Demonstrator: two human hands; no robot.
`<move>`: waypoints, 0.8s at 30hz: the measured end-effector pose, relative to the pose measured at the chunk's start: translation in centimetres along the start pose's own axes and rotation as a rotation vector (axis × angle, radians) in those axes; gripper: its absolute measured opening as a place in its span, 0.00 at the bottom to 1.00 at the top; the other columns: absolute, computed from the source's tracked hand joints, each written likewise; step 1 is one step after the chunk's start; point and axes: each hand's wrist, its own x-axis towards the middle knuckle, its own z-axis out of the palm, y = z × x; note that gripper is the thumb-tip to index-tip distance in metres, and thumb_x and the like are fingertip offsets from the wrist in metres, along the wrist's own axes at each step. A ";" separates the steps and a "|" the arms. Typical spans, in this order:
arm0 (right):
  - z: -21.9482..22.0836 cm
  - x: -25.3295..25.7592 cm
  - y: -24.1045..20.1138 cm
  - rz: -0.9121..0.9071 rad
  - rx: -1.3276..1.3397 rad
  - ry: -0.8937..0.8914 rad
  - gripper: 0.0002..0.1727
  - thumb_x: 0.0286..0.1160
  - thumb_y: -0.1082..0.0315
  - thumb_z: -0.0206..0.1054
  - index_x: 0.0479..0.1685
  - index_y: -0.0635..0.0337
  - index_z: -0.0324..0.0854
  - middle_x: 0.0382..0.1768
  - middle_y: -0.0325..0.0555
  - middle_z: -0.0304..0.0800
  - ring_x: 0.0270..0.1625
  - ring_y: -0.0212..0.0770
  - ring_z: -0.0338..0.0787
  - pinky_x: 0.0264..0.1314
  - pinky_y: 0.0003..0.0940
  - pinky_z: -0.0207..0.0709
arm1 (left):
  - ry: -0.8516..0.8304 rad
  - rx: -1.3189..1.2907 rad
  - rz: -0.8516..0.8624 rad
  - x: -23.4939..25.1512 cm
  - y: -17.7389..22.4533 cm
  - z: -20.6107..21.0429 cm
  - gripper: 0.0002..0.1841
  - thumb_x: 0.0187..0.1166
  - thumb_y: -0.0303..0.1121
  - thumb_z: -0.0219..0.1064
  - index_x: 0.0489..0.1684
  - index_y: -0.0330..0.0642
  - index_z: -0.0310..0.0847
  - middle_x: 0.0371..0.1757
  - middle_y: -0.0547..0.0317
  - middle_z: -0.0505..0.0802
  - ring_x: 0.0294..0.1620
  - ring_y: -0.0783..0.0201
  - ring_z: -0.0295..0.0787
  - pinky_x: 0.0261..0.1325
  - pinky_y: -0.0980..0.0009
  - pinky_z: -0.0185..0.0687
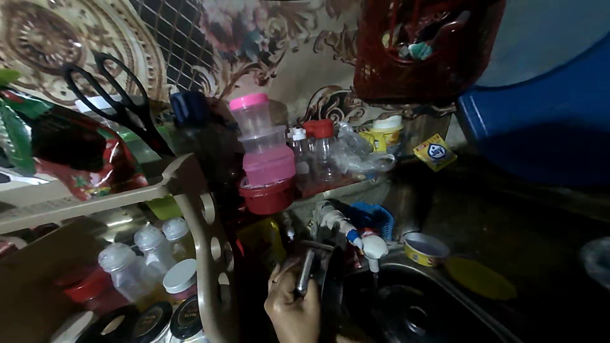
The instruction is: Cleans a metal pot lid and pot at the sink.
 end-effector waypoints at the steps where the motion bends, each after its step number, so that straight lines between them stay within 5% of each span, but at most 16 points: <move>1: -1.0 0.5 1.9 -0.064 -0.191 -0.061 0.16 0.75 0.64 0.70 0.55 0.66 0.89 0.61 0.60 0.91 0.73 0.59 0.85 0.83 0.65 0.65 | -0.030 0.012 -0.030 -0.2 0.0 -0.1 0.05 0.59 0.30 0.71 0.24 0.40 0.92 0.33 0.63 0.97 0.42 0.72 0.95 0.69 0.68 0.85; 4: -3.8 2.9 2.9 -0.078 -0.597 -0.242 0.11 0.76 0.72 0.66 0.51 0.63 0.91 0.65 0.55 0.91 0.83 0.58 0.75 0.92 0.67 0.46 | -0.083 0.019 -0.116 -0.5 0.3 -0.3 0.04 0.58 0.28 0.71 0.24 0.40 0.92 0.29 0.64 0.95 0.36 0.76 0.92 0.58 0.73 0.89; 7: -4.2 4.2 2.9 -0.155 -0.751 -0.149 0.08 0.72 0.77 0.66 0.39 0.65 0.92 0.60 0.59 0.92 0.78 0.60 0.81 0.89 0.58 0.62 | -0.105 -0.017 -0.131 -0.6 1.0 -0.6 0.03 0.58 0.28 0.71 0.22 0.40 0.91 0.29 0.63 0.95 0.35 0.75 0.92 0.56 0.72 0.89; 9: -3.4 4.7 1.6 -0.097 -0.797 -0.037 0.08 0.69 0.76 0.67 0.38 0.67 0.92 0.59 0.61 0.92 0.72 0.62 0.85 0.77 0.56 0.76 | -0.120 -0.045 -0.114 -0.5 1.4 -0.8 0.03 0.58 0.28 0.71 0.20 0.39 0.89 0.32 0.61 0.96 0.41 0.71 0.94 0.62 0.68 0.88; 12: -0.6 5.3 -1.3 0.373 -0.409 -0.043 0.26 0.79 0.69 0.63 0.76 0.69 0.77 0.77 0.63 0.79 0.80 0.60 0.77 0.83 0.53 0.69 | -0.098 -0.081 -0.089 -0.7 2.0 -0.8 0.02 0.57 0.26 0.72 0.20 0.38 0.89 0.30 0.61 0.96 0.39 0.71 0.94 0.62 0.69 0.89; 15: 0.7 6.4 -5.6 0.555 0.135 -0.019 0.24 0.79 0.68 0.67 0.72 0.71 0.77 0.66 0.65 0.85 0.70 0.55 0.84 0.76 0.51 0.74 | -0.069 -0.125 -0.080 -1.3 2.1 -0.3 0.04 0.56 0.25 0.72 0.15 0.38 0.86 0.27 0.61 0.94 0.36 0.72 0.94 0.64 0.68 0.88; 17: -0.3 8.2 -8.6 0.676 0.476 0.056 0.20 0.87 0.71 0.59 0.72 0.71 0.74 0.64 0.58 0.84 0.66 0.43 0.83 0.73 0.36 0.74 | -0.057 -0.110 -0.086 -1.3 1.9 -0.2 0.03 0.57 0.25 0.72 0.18 0.37 0.88 0.30 0.60 0.96 0.38 0.72 0.94 0.62 0.69 0.89; 19: -0.9 10.4 -9.3 0.687 0.771 0.365 0.15 0.90 0.66 0.55 0.66 0.65 0.77 0.53 0.48 0.87 0.55 0.35 0.86 0.60 0.31 0.81 | 0.009 -0.101 -0.177 -0.9 2.4 -0.2 0.03 0.58 0.24 0.71 0.18 0.37 0.87 0.24 0.64 0.92 0.29 0.79 0.88 0.40 0.81 0.87; 21: -1.9 12.7 -9.0 0.584 0.806 0.616 0.15 0.88 0.68 0.58 0.65 0.64 0.80 0.54 0.46 0.89 0.56 0.33 0.87 0.62 0.30 0.81 | 0.060 -0.130 -0.262 -0.7 3.2 -0.3 0.07 0.59 0.22 0.70 0.13 0.38 0.82 0.16 0.68 0.84 0.18 0.82 0.78 0.25 0.83 0.78; 24: -1.6 13.3 -5.9 0.579 0.479 0.577 0.22 0.91 0.70 0.52 0.77 0.73 0.71 0.72 0.61 0.81 0.74 0.44 0.80 0.81 0.36 0.69 | 0.061 -0.156 -0.230 -1.0 3.5 -0.8 0.05 0.59 0.22 0.70 0.15 0.35 0.85 0.24 0.63 0.92 0.29 0.81 0.87 0.40 0.83 0.85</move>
